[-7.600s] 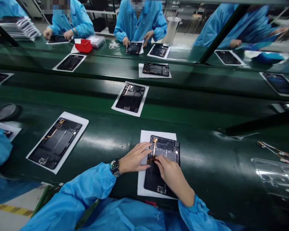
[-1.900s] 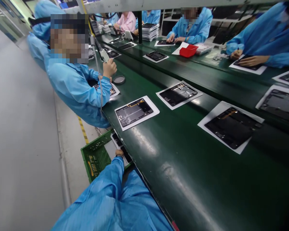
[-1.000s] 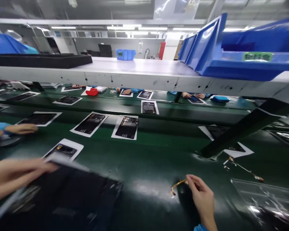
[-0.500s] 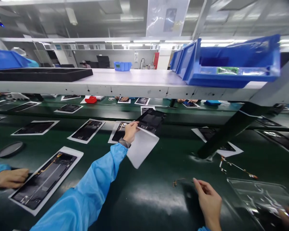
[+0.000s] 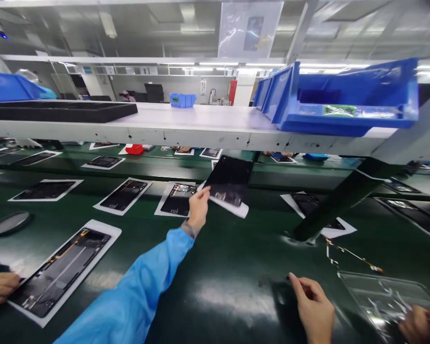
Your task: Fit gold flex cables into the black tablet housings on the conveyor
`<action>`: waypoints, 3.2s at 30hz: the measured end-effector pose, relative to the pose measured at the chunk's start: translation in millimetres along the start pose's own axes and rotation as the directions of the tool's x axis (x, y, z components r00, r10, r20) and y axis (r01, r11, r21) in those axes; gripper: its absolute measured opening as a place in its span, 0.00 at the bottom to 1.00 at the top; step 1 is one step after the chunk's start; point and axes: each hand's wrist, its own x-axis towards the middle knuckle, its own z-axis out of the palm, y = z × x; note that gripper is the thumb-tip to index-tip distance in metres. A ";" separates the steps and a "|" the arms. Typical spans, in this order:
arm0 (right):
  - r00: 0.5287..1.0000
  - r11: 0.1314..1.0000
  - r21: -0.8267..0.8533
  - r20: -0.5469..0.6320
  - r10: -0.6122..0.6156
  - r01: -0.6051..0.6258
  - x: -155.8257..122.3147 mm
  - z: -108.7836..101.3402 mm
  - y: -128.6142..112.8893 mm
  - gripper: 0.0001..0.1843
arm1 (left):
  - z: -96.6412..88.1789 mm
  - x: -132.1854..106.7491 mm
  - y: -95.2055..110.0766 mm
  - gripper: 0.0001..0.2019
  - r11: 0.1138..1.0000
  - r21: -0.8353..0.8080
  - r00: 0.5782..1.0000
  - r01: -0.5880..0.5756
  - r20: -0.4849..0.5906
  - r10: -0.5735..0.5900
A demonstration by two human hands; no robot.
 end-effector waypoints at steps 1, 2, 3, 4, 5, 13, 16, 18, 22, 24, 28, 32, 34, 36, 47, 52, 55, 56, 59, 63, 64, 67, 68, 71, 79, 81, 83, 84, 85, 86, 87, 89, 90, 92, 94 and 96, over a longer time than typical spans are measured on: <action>0.999 1.000 -0.006 0.035 0.025 -0.025 0.0 -2.8 -2.0 0.23 | -20.6 -24.3 -7.6 0.13 1.000 0.018 1.000 0.014 -0.012 -0.014; 0.995 0.998 0.004 0.086 0.059 -0.060 0.4 -5.3 -3.8 0.21 | -41.9 -50.6 -15.9 0.14 0.999 0.040 0.999 0.033 -0.029 -0.032; 0.987 0.995 0.027 0.131 0.089 -0.093 1.1 -7.4 -5.7 0.18 | -63.2 -77.9 -24.6 0.15 0.996 0.072 0.997 0.060 -0.046 -0.057; 0.983 0.992 0.059 0.155 0.103 -0.113 1.9 -9.0 -7.6 0.17 | -83.7 -105.4 -33.2 0.16 0.986 0.132 0.992 0.106 -0.078 -0.097; 0.981 0.990 0.086 0.164 0.101 -0.116 2.7 -10.1 -10.0 0.16 | -102.6 -131.9 -41.1 0.18 0.969 0.182 0.984 0.167 -0.092 -0.153; 0.986 0.993 -0.101 0.163 -0.043 0.060 3.7 -26.4 -49.5 0.26 | -185.0 -262.0 -59.3 0.32 0.844 0.345 0.898 0.412 0.007 -0.441; 0.963 0.970 -0.169 0.234 -0.133 0.175 3.3 -44.0 -63.3 0.26 | -200.8 -279.8 -49.4 0.37 0.787 0.394 0.759 0.475 0.269 -0.593; 0.927 0.945 -0.179 0.312 -0.209 0.273 0.5 -55.1 -70.8 0.23 | -207.6 -276.5 -35.3 0.36 0.725 0.502 0.616 0.472 0.401 -0.678; 0.852 0.927 -0.130 0.456 -0.259 0.352 -14.4 -65.3 -89.6 0.21 | -192.5 -219.6 -5.8 0.21 0.693 0.715 0.672 0.092 0.469 -0.573; 0.834 0.940 -0.107 0.501 -0.230 0.324 -23.8 -64.1 -103.0 0.22 | -168.0 -175.1 -6.2 0.17 0.618 0.739 0.788 -0.268 0.538 -0.301; 0.776 0.947 -0.060 0.591 -0.220 0.315 -39.2 -59.7 -129.5 0.20 | -112.1 -99.5 -42.2 0.08 0.300 0.702 0.714 -0.646 0.694 -0.088; 0.683 0.919 -0.017 0.675 -0.279 0.393 -49.6 -61.8 -144.6 0.14 | -85.0 -69.3 -75.5 0.05 0.288 0.640 0.637 -0.712 0.762 -0.119; 0.611 0.902 0.041 0.722 -0.324 0.430 -53.4 -60.9 -150.0 0.11 | -81.4 -66.5 -81.4 0.07 0.306 0.616 0.613 -0.726 0.781 -0.116; 0.540 0.893 0.105 0.763 -0.355 0.438 -55.2 -54.4 -156.7 0.09 | -78.5 -66.6 -82.6 0.07 0.345 0.598 0.603 -0.723 0.790 -0.107; 0.420 0.954 0.095 0.882 -0.214 0.286 -10.6 71.5 -166.5 0.07 | -94.6 -118.3 -41.9 0.17 0.860 0.463 0.599 -0.217 0.758 -0.257; 0.376 0.973 0.047 0.917 -0.131 0.225 0.1 126.8 -145.6 0.07 | -117.9 -152.8 -27.0 0.33 0.873 0.460 0.636 0.160 0.628 -0.448; 0.367 0.974 -0.002 0.926 -0.084 0.226 1.2 155.0 -132.7 0.06 | -119.1 -157.1 -30.4 0.27 0.840 0.542 0.686 0.033 0.599 -0.413; 0.369 0.972 -0.018 0.927 -0.071 0.233 1.7 163.3 -127.9 0.06 | -119.0 -156.9 -32.8 0.24 0.804 0.591 0.710 -0.055 0.589 -0.384; 0.377 0.962 -0.067 0.925 -0.038 0.263 4.7 183.3 -113.8 0.05 | -120.2 -154.5 -42.3 0.15 0.559 0.729 0.768 -0.394 0.595 -0.235; 0.367 0.943 -0.107 0.930 -0.017 0.314 8.0 197.7 -103.0 0.03 | -123.3 -150.9 -53.6 0.08 0.246 0.678 0.674 -0.693 0.730 -0.112; 0.364 0.938 -0.115 0.931 -0.014 0.328 8.2 199.6 -102.6 0.03 | -123.6 -150.3 -54.9 0.08 0.206 0.646 0.642 -0.735 0.761 -0.093; 0.358 0.917 -0.140 0.934 -0.003 0.373 8.3 202.9 -105.8 0.02 | -123.2 -149.6 -55.2 0.08 0.133 0.584 0.585 -0.801 0.810 -0.034; 0.357 0.909 -0.152 0.934 0.004 0.389 8.4 203.4 -107.6 0.03 | -122.9 -149.7 -54.6 0.08 0.123 0.573 0.576 -0.810 0.817 -0.019; 0.374 0.867 -0.210 0.927 0.029 0.453 10.3 203.0 -112.2 0.05 | -123.0 -150.6 -54.9 0.08 0.139 0.547 0.552 -0.826 0.834 0.002; 0.391 0.708 -0.275 0.920 -0.001 0.650 6.0 188.5 -112.8 0.18 | -132.5 -152.8 -70.8 0.09 0.254 0.471 0.489 -0.845 0.872 0.010; 0.376 0.673 -0.253 0.926 -0.040 0.695 1.0 183.3 -115.1 0.16 | -134.0 -153.0 -71.9 0.09 0.277 0.459 0.481 -0.844 0.876 0.015; 0.352 0.642 -0.223 0.933 -0.078 0.733 -2.8 178.9 -119.0 0.15 | -134.8 -153.3 -71.8 0.09 0.284 0.464 0.487 -0.839 0.873 0.016; 0.340 0.628 -0.209 0.936 -0.094 0.749 -4.1 177.2 -121.0 0.14 | -135.0 -153.5 -71.6 0.10 0.280 0.470 0.493 -0.837 0.870 0.015; 0.330 0.616 -0.197 0.938 -0.109 0.763 -4.8 176.0 -122.7 0.14 | -135.1 -153.7 -71.3 0.10 0.273 0.473 0.496 -0.837 0.868 0.015; 0.324 0.606 -0.188 0.938 -0.122 0.773 -5.3 175.3 -124.0 0.13 | -135.2 -154.0 -71.2 0.10 0.263 0.475 0.496 -0.839 0.868 0.015; 0.323 0.597 -0.183 0.937 -0.135 0.781 -5.6 174.9 -124.5 0.13 | -135.2 -154.3 -71.0 0.10 0.252 0.474 0.494 -0.844 0.869 0.017; 0.330 0.586 -0.180 0.931 -0.159 0.790 -6.3 174.7 -123.2 0.13 | -134.8 -154.9 -70.6 0.09 0.228 0.472 0.489 -0.852 0.872 0.021; 0.337 0.582 -0.183 0.927 -0.167 0.792 -6.8 174.6 -121.5 0.13 | -134.6 -155.3 -70.4 0.09 0.216 0.473 0.488 -0.854 0.872 0.022; 0.359 0.576 -0.191 0.913 -0.192 0.795 -8.0 173.6 -116.6 0.13 | -134.2 -155.6 -70.3 0.09 0.197 0.478 0.493 -0.856 0.869 0.032; 0.380 0.574 -0.193 0.897 -0.225 0.796 -8.3 171.9 -111.4 0.12 | -134.4 -155.7 -71.4 0.10 0.190 0.482 0.499 -0.855 0.865 0.056; 0.388 0.581 -0.184 0.887 -0.249 0.793 -6.9 170.2 -107.5 0.12 | -135.3 -155.7 -74.3 0.09 0.200 0.476 0.499 -0.857 0.862 0.091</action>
